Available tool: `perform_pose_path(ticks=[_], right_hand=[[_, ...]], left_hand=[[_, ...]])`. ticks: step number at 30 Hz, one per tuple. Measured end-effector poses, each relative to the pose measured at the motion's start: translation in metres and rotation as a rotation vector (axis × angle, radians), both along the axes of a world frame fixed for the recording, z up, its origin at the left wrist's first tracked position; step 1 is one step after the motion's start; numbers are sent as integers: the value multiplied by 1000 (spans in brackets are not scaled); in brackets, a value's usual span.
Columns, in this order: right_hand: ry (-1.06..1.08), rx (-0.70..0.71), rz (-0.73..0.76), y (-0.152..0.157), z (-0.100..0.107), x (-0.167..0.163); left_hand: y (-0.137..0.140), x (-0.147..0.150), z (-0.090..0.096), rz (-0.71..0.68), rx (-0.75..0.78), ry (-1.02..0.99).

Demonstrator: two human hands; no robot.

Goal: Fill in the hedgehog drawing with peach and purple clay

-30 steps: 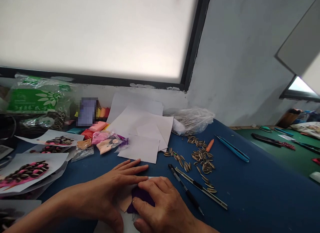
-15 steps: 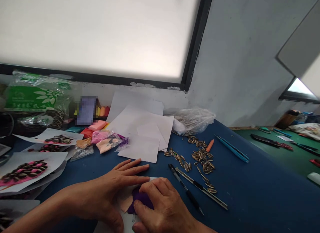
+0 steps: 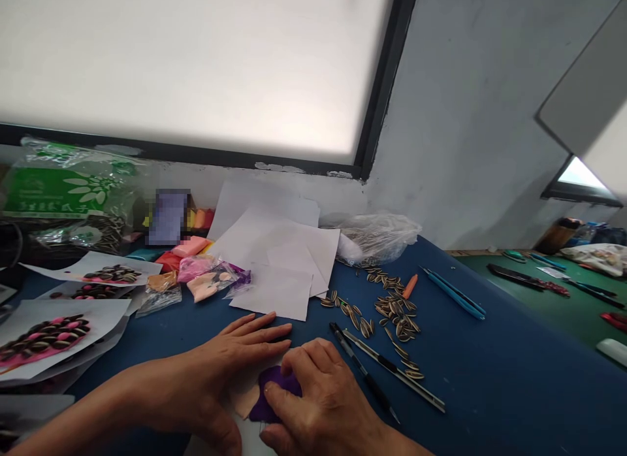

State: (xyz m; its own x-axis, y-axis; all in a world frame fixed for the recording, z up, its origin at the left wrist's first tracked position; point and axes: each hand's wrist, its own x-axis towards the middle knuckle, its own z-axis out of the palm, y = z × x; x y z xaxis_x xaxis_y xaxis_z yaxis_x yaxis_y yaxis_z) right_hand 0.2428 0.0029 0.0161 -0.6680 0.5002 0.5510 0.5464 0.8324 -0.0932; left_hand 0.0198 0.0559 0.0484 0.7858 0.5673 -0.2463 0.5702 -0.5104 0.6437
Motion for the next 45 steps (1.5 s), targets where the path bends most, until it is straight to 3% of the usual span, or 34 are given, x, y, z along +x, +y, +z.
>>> perform_pose_path(ticks=[7, 19, 29, 35, 45], right_hand=[[-66, -30, 10, 3, 0, 1], [-98, -269, -53, 4, 11, 1], [-98, -310, -41, 8, 13, 1], [-37, -240, -108, 7, 7, 5], [-145, -322, -97, 4, 22, 4]], left_hand=[[-1, 2, 0, 7, 14, -13], [2, 1, -3, -29, 19, -35], [1, 2, -2, -17, 20, -35], [3, 1, -5, -33, 26, -39], [2, 0, -3, -24, 1, -39]])
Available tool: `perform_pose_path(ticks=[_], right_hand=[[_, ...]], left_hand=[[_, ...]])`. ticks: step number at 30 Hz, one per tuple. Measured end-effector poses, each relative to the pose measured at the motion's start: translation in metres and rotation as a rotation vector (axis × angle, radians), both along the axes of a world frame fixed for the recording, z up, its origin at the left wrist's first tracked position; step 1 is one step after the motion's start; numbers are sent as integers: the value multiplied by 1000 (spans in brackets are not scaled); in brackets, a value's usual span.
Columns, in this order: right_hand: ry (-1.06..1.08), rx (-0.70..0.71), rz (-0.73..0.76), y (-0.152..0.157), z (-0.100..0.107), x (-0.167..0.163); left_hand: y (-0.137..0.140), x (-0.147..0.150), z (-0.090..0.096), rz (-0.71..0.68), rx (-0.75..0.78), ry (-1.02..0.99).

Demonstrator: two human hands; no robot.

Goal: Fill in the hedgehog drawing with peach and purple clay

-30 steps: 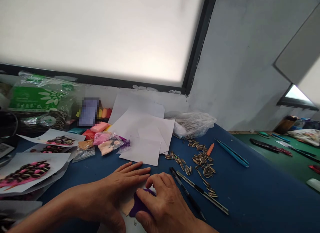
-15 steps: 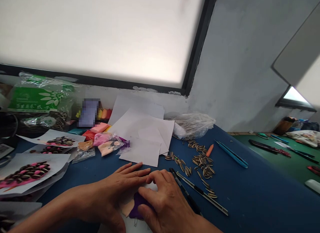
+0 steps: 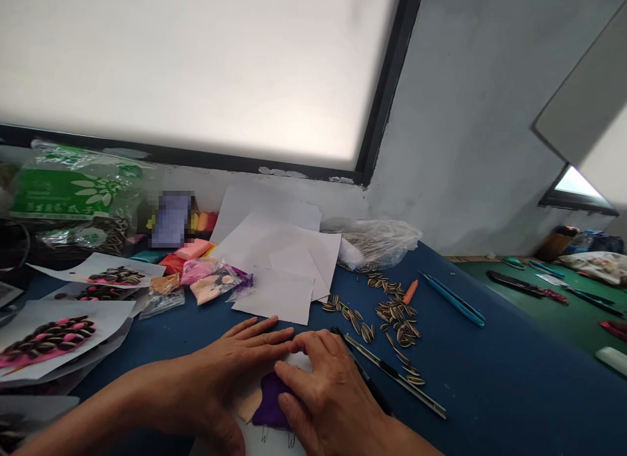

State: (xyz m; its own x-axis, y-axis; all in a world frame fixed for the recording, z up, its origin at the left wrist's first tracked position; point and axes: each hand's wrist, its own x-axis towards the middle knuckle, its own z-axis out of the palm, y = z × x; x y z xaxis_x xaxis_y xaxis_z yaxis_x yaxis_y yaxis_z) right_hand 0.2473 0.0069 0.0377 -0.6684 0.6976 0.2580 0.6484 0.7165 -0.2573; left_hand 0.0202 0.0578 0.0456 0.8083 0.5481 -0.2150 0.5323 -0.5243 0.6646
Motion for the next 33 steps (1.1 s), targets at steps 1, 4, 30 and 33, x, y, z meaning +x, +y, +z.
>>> perform_pose_path(ticks=[1, 4, 30, 33], right_hand=[[0, -5, -4, 0, 0, 0], [11, -8, 13, 2, -2, -1], [64, 229, 161, -1, -5, 1], [69, 254, 191, 0, -7, 1]], left_hand=[[0, 0, -1, 5, -1, -7], [0, -1, -3, 12, 10, -23], [0, 1, 2, -26, 52, 4], [-1, 0, 3, -14, 50, 20]])
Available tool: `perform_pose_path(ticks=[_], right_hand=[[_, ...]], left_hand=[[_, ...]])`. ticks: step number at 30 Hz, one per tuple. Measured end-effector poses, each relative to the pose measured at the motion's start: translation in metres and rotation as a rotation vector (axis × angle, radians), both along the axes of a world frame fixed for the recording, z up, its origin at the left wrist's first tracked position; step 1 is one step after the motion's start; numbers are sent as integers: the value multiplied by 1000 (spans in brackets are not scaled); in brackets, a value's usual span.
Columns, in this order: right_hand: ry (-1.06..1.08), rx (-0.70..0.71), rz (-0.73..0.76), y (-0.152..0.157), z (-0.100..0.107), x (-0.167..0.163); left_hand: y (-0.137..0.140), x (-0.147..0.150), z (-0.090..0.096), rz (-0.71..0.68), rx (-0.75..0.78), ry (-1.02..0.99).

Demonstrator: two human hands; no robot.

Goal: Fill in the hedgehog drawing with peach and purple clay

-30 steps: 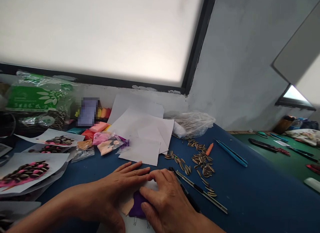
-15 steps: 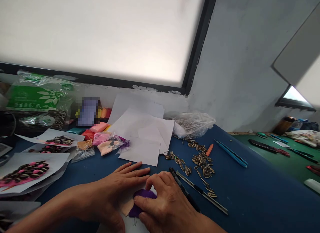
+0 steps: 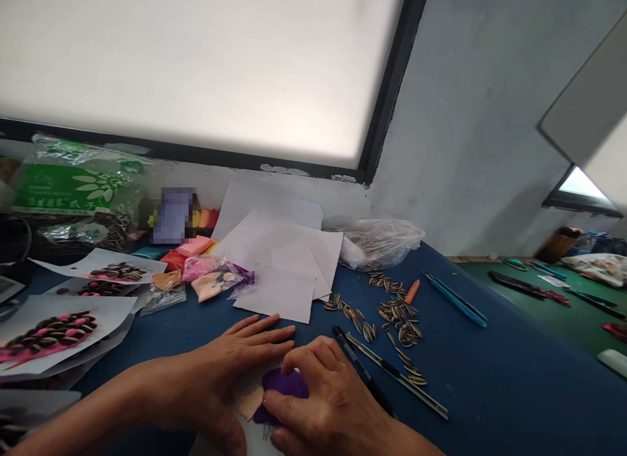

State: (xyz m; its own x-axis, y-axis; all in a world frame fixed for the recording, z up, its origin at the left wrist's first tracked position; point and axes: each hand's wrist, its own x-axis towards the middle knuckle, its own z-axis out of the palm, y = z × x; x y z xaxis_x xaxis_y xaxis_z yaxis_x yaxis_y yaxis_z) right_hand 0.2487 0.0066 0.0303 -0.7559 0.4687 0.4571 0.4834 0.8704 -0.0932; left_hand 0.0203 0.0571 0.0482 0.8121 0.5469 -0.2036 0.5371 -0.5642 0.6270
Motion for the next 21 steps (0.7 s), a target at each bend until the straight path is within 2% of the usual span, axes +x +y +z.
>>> perform_pose_path(ticks=[13, 21], right_hand=[[88, 179, 69, 2, -21, -3], [58, 175, 52, 0, -22, -6]], left_hand=[[-1, -1, -1, 13, -10, -4], [-1, 0, 2, 10, -6, 17]])
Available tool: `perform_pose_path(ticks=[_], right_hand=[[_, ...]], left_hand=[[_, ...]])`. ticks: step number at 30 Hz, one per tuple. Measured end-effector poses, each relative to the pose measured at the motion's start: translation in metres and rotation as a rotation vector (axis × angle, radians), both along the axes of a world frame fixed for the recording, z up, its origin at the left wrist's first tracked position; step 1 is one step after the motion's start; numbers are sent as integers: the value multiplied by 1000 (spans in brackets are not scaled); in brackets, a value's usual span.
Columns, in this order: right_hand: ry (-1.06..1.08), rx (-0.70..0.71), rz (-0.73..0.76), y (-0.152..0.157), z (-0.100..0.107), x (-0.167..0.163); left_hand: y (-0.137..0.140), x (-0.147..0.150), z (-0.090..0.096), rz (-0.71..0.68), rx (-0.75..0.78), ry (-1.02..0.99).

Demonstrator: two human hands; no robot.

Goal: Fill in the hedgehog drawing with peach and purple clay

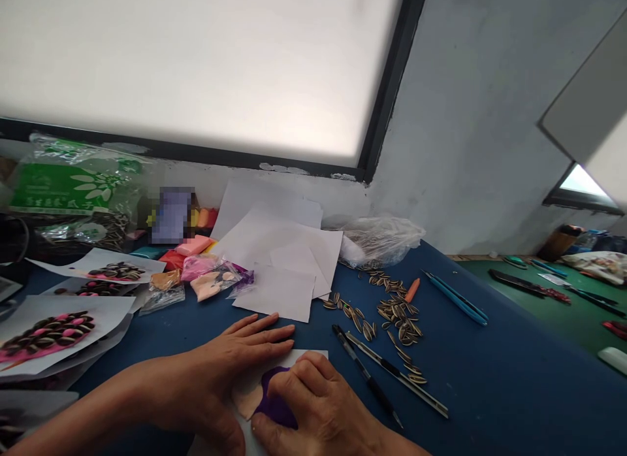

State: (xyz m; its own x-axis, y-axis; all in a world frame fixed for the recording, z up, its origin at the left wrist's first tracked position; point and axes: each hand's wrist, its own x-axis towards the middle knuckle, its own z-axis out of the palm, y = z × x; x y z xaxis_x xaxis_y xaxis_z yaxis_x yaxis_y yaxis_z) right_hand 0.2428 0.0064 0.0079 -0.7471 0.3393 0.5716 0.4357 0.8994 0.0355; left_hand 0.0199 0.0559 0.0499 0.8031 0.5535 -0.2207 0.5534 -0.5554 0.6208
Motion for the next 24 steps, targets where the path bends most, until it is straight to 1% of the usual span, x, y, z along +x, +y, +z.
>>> perform_pose_path(ticks=[5, 9, 11, 16, 19, 21, 24], right_hand=[[-22, 17, -26, 3, 7, 5], [-55, -20, -44, 3, 15, 8], [-80, -78, -44, 3, 18, 10], [-138, -296, -95, 4, 24, 12], [-158, -388, -96, 5, 25, 10], [-170, -430, -97, 6, 25, 8], [-184, -437, -114, 6, 28, 4]], left_hand=[[0, 0, -1, -1, 2, 3], [1, 0, -2, 4, -6, 12], [2, 1, -2, -1, -5, 7], [2, 1, -2, -10, 3, 0], [2, 1, -3, -19, 4, 2], [3, 1, -4, -22, 6, -4], [3, 1, -4, -23, 2, -25]])
